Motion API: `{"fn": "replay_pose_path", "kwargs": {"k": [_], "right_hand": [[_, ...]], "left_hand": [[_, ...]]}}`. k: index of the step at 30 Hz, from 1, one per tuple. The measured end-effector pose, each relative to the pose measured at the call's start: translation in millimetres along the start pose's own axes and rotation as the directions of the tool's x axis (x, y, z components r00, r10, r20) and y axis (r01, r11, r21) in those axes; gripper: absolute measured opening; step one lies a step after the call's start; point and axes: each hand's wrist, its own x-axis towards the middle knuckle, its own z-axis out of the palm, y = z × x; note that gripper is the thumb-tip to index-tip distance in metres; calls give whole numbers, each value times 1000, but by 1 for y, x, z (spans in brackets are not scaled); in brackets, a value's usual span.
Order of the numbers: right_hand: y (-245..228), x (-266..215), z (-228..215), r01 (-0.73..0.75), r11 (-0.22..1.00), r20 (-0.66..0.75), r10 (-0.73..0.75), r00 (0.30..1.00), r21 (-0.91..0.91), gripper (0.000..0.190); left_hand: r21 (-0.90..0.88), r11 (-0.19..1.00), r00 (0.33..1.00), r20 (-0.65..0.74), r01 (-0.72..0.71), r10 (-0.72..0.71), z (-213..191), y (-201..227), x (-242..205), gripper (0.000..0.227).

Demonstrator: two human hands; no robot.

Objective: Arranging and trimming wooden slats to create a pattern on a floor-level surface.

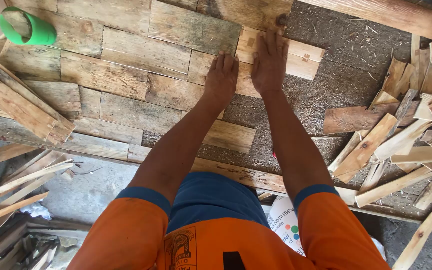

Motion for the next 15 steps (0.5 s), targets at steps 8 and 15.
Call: {"fn": "replay_pose_path", "kwargs": {"k": [8, 15], "right_hand": [[3, -26, -55, -557, 829, 28, 559, 829, -47, 71], [30, -34, -30, -637, 769, -52, 639, 767, 48, 95]], "left_hand": [[-8, 1000, 997, -70, -29, 28, 23, -6, -2, 69], [-26, 999, 998, -64, -24, 22, 24, -7, -3, 69]]}}
